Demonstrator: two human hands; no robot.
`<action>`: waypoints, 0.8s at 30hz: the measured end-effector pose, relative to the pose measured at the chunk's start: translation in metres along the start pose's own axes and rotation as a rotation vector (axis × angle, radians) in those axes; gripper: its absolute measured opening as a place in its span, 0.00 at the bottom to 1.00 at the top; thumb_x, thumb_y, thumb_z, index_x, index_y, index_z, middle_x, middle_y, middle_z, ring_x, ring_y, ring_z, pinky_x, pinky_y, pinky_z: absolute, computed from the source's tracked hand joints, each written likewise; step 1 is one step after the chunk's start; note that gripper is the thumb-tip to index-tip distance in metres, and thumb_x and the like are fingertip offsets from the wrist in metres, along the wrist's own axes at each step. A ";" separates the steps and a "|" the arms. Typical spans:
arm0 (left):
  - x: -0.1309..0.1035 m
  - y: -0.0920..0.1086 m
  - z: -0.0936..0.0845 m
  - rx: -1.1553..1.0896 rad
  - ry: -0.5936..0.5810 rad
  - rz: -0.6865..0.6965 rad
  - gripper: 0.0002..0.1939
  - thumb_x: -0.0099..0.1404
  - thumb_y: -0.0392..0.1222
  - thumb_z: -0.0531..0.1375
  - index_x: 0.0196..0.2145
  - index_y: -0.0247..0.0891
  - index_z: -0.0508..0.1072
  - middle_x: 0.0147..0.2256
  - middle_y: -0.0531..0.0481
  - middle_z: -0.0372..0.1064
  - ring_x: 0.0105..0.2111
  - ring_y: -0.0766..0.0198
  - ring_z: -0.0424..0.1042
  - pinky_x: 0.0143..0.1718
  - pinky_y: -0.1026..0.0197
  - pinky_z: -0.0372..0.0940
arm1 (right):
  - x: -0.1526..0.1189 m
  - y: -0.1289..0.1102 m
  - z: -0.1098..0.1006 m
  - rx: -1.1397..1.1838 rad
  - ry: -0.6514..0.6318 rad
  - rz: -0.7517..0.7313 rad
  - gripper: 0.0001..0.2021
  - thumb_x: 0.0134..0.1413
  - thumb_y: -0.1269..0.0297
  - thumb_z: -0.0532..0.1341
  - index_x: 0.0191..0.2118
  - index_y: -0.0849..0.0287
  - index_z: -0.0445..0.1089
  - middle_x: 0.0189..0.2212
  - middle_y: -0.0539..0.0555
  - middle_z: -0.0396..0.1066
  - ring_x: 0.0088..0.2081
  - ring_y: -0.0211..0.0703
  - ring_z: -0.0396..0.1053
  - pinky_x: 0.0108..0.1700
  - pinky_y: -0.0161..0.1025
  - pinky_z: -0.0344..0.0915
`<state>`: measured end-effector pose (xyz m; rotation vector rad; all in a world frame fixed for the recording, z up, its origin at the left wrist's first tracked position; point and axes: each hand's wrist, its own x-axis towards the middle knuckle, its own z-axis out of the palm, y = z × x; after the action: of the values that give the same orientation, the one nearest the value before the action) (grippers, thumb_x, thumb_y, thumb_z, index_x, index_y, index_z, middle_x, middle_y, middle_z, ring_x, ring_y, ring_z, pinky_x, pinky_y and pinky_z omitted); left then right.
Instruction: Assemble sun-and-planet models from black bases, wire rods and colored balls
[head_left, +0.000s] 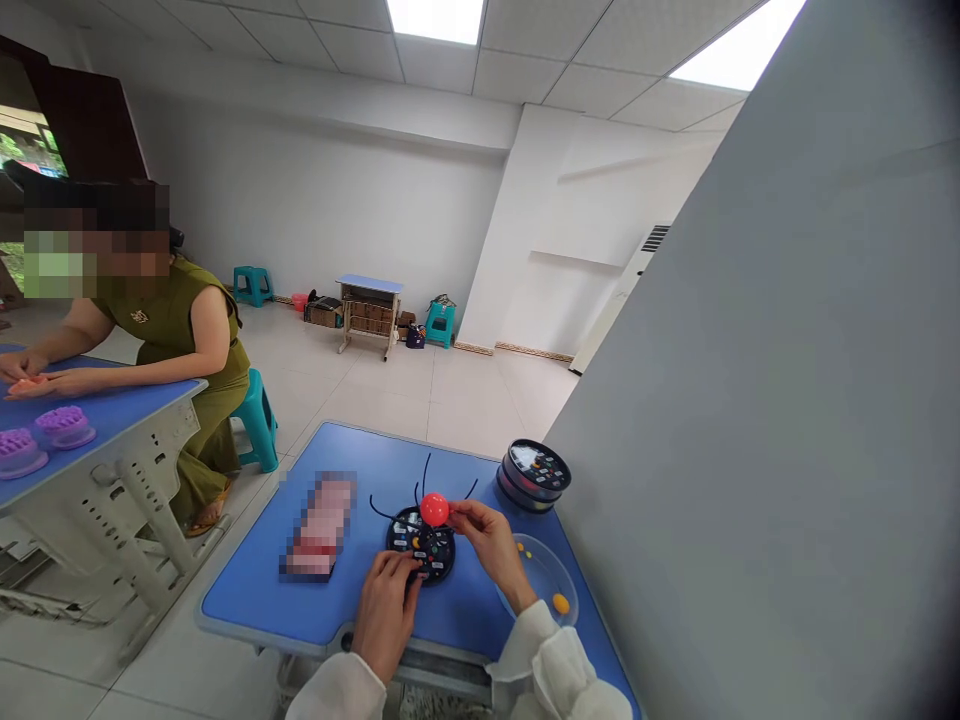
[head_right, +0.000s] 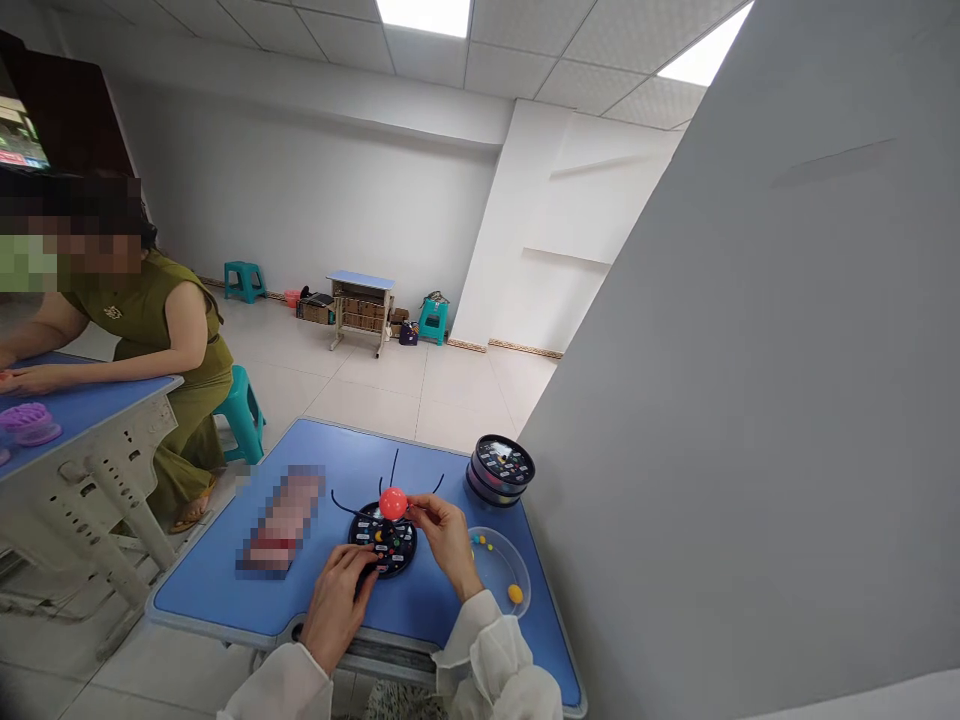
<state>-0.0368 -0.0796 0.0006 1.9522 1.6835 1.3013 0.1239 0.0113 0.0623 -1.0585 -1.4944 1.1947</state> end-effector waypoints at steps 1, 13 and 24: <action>0.000 0.000 0.000 -0.002 0.001 0.000 0.09 0.65 0.35 0.56 0.39 0.40 0.77 0.42 0.41 0.77 0.44 0.50 0.73 0.44 0.44 0.72 | 0.000 0.001 0.001 0.002 0.000 0.000 0.21 0.41 0.42 0.68 0.32 0.56 0.79 0.27 0.54 0.79 0.33 0.51 0.76 0.37 0.45 0.73; -0.001 -0.001 0.000 -0.067 0.006 -0.040 0.10 0.66 0.37 0.56 0.37 0.40 0.78 0.42 0.40 0.77 0.47 0.48 0.72 0.47 0.40 0.70 | 0.003 0.000 -0.002 -0.020 0.034 0.009 0.23 0.43 0.40 0.65 0.33 0.57 0.79 0.26 0.53 0.78 0.28 0.47 0.76 0.31 0.39 0.68; 0.013 0.050 0.039 -1.509 0.127 -0.891 0.09 0.56 0.24 0.63 0.32 0.34 0.77 0.35 0.40 0.80 0.37 0.56 0.80 0.43 0.55 0.73 | -0.002 0.003 0.000 0.025 0.057 0.035 0.23 0.44 0.42 0.65 0.35 0.58 0.78 0.25 0.52 0.77 0.25 0.43 0.72 0.26 0.36 0.64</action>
<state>0.0248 -0.0692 0.0184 0.2112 0.7734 1.4796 0.1244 0.0094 0.0588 -1.0969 -1.4187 1.1945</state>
